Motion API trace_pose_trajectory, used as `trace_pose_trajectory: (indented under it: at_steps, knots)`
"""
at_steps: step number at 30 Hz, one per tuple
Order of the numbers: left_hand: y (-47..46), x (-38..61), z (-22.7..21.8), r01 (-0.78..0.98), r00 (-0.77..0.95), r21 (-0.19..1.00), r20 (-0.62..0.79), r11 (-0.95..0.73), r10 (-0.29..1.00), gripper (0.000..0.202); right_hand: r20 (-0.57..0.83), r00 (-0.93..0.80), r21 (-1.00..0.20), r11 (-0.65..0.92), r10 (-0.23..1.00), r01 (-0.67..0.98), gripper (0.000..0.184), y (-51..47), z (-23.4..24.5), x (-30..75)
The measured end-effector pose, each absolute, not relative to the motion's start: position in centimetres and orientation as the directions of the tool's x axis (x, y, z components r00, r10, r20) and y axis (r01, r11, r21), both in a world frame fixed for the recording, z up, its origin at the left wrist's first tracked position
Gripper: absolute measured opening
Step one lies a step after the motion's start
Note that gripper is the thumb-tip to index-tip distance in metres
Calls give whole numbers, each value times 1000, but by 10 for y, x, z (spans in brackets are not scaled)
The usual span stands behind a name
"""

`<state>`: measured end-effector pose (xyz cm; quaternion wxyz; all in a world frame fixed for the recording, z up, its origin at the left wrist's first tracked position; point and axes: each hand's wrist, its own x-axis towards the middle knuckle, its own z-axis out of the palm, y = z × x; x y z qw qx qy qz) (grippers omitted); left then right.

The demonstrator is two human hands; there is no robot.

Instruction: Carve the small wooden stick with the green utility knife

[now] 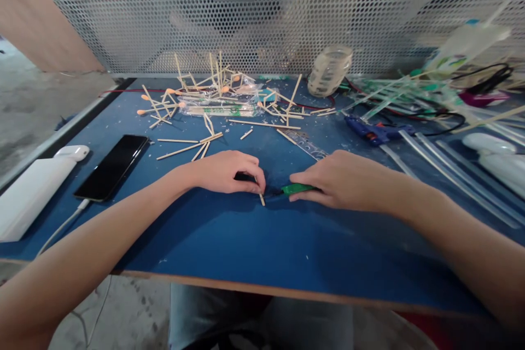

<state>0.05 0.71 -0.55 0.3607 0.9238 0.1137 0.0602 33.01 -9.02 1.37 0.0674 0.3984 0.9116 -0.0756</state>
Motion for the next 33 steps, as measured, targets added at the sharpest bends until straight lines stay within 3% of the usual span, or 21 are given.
trace_pose_trajectory:
  at_steps: [4, 12, 21, 33]
  knots:
    - [7, 1, -5, 167, 968, 686, 24, -708, 251, 19, -182, -676, -80, 674, 715, 734, 54, -90, 13, 331]
    - [9, 2, -4, 180, 966, 696, 7, -695, 258, 21, -196, -676, 74, 698, 710, 712, 60, -92, 17, 329]
    - [15, 5, -9, 178, 969, 764, -28, -620, 244, 27, -215, -661, 52, 684, 719, 728, 56, -91, 16, 319]
    - [15, 4, -7, 197, 969, 721, -41, -664, 243, 31, -199, -691, 77, 714, 695, 696, 57, -87, 17, 328]
